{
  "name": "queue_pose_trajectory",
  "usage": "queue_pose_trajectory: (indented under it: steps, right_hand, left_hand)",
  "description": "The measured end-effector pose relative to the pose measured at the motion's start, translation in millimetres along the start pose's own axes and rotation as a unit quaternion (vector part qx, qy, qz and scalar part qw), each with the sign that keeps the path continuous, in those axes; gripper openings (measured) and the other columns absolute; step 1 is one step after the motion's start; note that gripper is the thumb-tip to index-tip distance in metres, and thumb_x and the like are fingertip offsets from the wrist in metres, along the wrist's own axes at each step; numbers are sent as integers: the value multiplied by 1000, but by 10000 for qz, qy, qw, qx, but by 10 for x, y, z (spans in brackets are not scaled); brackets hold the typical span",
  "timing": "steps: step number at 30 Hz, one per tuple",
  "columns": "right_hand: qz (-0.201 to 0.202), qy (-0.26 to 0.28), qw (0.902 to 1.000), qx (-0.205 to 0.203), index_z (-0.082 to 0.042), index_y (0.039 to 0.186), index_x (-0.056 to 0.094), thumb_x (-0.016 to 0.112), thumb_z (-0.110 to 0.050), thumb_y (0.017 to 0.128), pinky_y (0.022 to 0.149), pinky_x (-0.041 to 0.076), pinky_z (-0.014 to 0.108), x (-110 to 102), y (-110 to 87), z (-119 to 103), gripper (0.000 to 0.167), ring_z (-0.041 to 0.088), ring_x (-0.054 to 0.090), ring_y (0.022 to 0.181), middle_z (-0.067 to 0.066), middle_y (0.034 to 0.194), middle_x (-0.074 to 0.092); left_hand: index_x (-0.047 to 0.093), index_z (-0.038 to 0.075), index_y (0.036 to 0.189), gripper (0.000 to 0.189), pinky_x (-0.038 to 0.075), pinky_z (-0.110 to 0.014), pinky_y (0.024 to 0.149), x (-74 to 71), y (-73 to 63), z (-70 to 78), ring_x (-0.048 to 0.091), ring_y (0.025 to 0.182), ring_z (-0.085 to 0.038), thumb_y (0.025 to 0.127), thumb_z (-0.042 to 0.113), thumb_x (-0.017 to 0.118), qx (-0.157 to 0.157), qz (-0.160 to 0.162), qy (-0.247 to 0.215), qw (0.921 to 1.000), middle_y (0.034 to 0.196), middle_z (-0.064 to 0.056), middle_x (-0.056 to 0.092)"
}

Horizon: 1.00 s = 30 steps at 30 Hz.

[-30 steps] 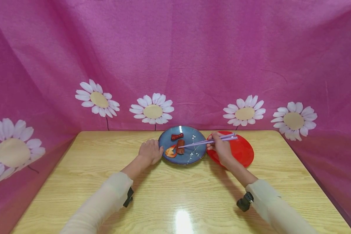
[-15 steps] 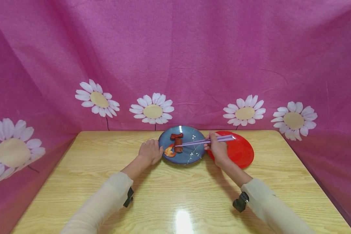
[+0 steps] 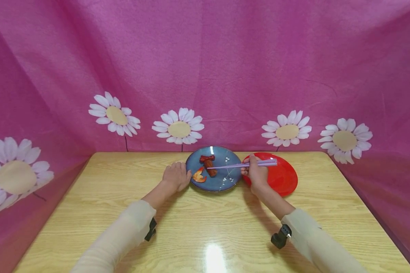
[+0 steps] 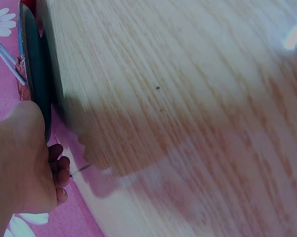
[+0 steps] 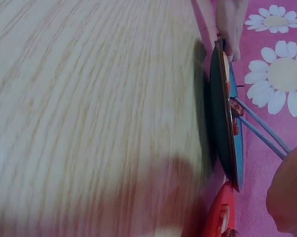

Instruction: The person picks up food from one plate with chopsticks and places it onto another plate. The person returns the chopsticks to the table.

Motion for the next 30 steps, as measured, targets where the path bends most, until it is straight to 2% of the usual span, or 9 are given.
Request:
queue_pose_trajectory:
  steps: [6,11,16,23,30]
  right_hand:
    - [81,15,9999,113,11,101,55,42,-24,108,55,51,18,-110,12,-43,38,6,55,49,0,60,57]
    - [165,146,9996,163,4,94,56,43,-25,107,57,53,22,-193,30,-89,34,9,56,49,1,59,57]
    - [199,202,9995,107,3,92,55,44,-27,107,53,55,27,-276,55,-163,35,11,56,47,3,58,58]
    - [428,369,9984,-14,3,90,56,45,-25,107,54,51,19,-434,95,-279,35,7,54,49,1,58,57]
    - [628,397,9972,-28,2,87,58,46,-26,107,52,51,19,-633,130,-375,36,8,55,48,2,59,58]
  left_hand:
    - [53,-4,116,45,45,-45,88,-15,-3,6,53,105,-30,107,34,31,10,97,-3,10000,98,-12,51]
    - [52,-4,117,46,44,-45,89,5,-1,5,53,106,-30,107,35,31,2,50,-33,10000,99,-12,51]
    - [52,-4,117,46,44,-45,89,2,8,2,53,106,-30,107,35,31,-7,55,-76,10000,98,-12,50]
    - [52,-5,119,47,44,-45,88,1,10,-4,53,105,-30,107,35,31,-17,32,-47,10000,98,-12,50]
    - [52,-5,118,46,44,-45,89,8,22,-6,52,105,-30,107,35,31,-19,55,-71,10000,99,-12,50]
Point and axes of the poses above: each hand's wrist, its own y-axis towards the middle knuckle, its own x-axis out of the palm, z = x × y, the point moved 10 cm from there along y, towards the middle knuckle
